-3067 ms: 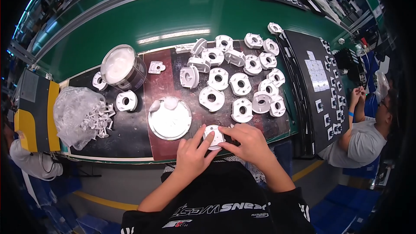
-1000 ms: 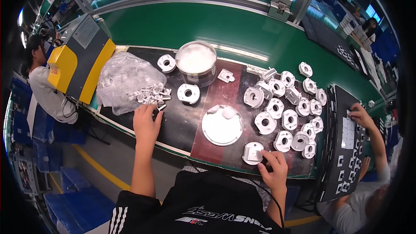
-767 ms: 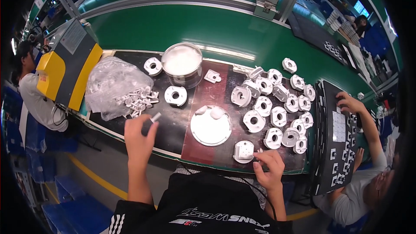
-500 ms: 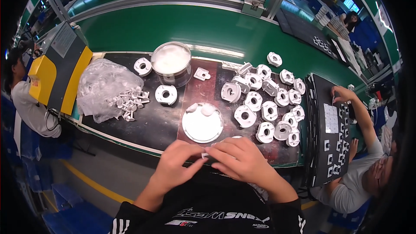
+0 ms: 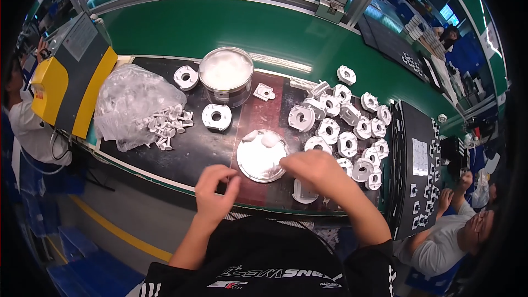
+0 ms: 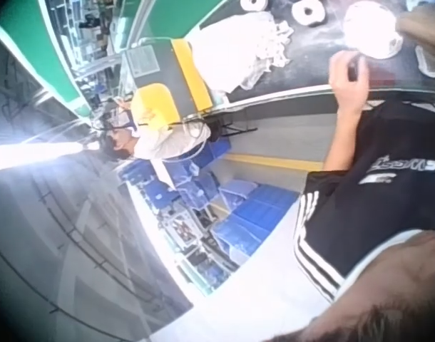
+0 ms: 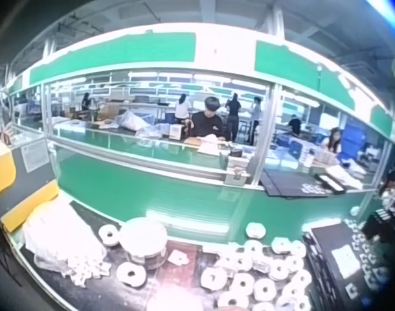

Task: Assembling plastic light fixture components by applying a sealant or grease and inserting small parts.

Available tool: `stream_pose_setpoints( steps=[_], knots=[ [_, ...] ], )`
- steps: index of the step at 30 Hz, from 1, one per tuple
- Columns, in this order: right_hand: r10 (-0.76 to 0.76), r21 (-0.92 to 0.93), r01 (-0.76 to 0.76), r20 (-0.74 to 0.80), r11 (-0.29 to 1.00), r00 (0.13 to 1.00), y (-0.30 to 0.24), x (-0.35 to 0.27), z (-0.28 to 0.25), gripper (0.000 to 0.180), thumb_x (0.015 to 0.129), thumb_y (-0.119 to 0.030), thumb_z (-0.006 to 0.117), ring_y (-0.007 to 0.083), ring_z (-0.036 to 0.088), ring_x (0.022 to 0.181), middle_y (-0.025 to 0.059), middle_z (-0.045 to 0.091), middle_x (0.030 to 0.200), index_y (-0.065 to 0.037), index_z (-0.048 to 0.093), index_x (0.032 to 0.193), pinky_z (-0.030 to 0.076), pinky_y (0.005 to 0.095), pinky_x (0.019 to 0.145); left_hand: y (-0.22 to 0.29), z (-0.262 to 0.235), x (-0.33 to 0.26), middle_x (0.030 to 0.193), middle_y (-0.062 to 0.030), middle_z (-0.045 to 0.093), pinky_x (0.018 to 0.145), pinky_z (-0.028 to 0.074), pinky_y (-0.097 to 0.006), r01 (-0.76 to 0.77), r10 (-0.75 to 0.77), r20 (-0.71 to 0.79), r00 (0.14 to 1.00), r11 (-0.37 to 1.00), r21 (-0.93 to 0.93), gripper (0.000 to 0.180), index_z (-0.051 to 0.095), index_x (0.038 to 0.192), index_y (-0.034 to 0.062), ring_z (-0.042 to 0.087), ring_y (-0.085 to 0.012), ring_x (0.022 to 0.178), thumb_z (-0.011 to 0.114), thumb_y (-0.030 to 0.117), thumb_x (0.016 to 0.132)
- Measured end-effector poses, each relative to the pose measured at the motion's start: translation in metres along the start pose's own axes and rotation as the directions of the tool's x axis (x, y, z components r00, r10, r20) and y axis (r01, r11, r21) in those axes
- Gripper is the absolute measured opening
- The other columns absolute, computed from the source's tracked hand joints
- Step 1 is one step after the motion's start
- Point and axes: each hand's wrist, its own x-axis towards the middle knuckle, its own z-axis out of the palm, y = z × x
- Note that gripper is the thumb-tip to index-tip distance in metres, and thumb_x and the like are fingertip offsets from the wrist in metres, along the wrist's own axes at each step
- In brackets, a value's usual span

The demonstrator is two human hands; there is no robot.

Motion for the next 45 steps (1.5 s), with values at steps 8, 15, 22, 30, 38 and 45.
stream_pose_setpoints(
  steps=[8, 15, 22, 30, 38, 45],
  knots=[
    [0.113, -0.136, -0.11, 0.01, 0.985, 0.994, 0.038, 0.021, 0.009, 0.021, 0.076, -0.006, 0.078, 0.0253, 0.061, 0.1, 0.0026, 0.065, 0.104, -0.009, 0.072, 0.095, 0.046, 0.0395, 0.085, -0.033, 0.007, -0.005, 0.102, -0.0125, 0.061, 0.072, 0.053, -0.032, -0.02, 0.031, -0.148, 0.989, 0.997, 0.075, 0.022, 0.069, 0.1, 0.0019, 0.063, -0.025, 0.087, 0.074, -0.006, 0.08],
    [0.13, -0.146, -0.12, 0.062, 0.982, 0.99, 0.046, 0.025, 0.021, 0.02, 0.077, -0.005, 0.077, 0.025, 0.058, 0.092, 0.0015, 0.064, 0.095, -0.011, 0.074, 0.096, 0.043, 0.038, 0.08, -0.043, 0.008, -0.009, 0.101, -0.0124, 0.061, 0.076, 0.053, -0.035, -0.046, 0.063, -0.183, 0.981, 0.994, 0.096, 0.023, 0.07, 0.1, 0.0022, 0.062, -0.0277, 0.088, 0.074, -0.005, 0.079],
    [0.119, -0.115, -0.111, 0.058, 0.987, 0.991, 0.051, 0.024, 0.026, 0.021, 0.076, -0.003, 0.077, 0.0249, 0.057, 0.088, 0.0019, 0.064, 0.092, -0.01, 0.075, 0.096, 0.043, 0.0379, 0.079, -0.04, 0.008, -0.005, 0.1, -0.0119, 0.06, 0.073, 0.053, -0.034, -0.072, 0.09, -0.187, 0.978, 0.992, 0.104, 0.023, 0.071, 0.099, 0.0019, 0.062, -0.0261, 0.085, 0.076, -0.006, 0.077],
    [0.13, -0.118, -0.123, 0.057, 0.985, 0.99, 0.052, 0.025, 0.029, 0.019, 0.077, -0.003, 0.077, 0.0248, 0.057, 0.086, 0.0024, 0.065, 0.091, -0.01, 0.075, 0.095, 0.044, 0.0377, 0.079, -0.04, 0.008, -0.004, 0.099, -0.0116, 0.06, 0.071, 0.053, -0.034, -0.099, 0.121, -0.191, 0.974, 0.988, 0.12, 0.025, 0.071, 0.099, 0.002, 0.062, -0.0254, 0.083, 0.076, -0.007, 0.076],
    [0.124, -0.123, -0.119, 0.034, 0.985, 0.992, 0.052, 0.027, 0.03, 0.016, 0.078, -0.005, 0.077, 0.0249, 0.057, 0.085, 0.0027, 0.065, 0.091, -0.009, 0.075, 0.093, 0.043, 0.0377, 0.077, -0.039, 0.008, -0.004, 0.102, -0.011, 0.058, 0.067, 0.053, -0.031, -0.093, 0.114, -0.189, 0.975, 0.989, 0.119, 0.024, 0.072, 0.099, 0.0025, 0.063, -0.0224, 0.079, 0.076, -0.007, 0.078],
    [0.122, -0.11, -0.12, 0.016, 0.987, 0.992, 0.054, 0.027, 0.033, 0.015, 0.079, -0.005, 0.078, 0.0254, 0.057, 0.084, 0.0038, 0.065, 0.09, -0.008, 0.075, 0.093, 0.043, 0.0378, 0.076, -0.039, 0.008, -0.003, 0.102, -0.011, 0.058, 0.067, 0.052, -0.031, -0.091, 0.116, -0.187, 0.975, 0.987, 0.135, 0.024, 0.072, 0.099, 0.0028, 0.063, -0.0224, 0.079, 0.077, -0.007, 0.078]
  ],
)
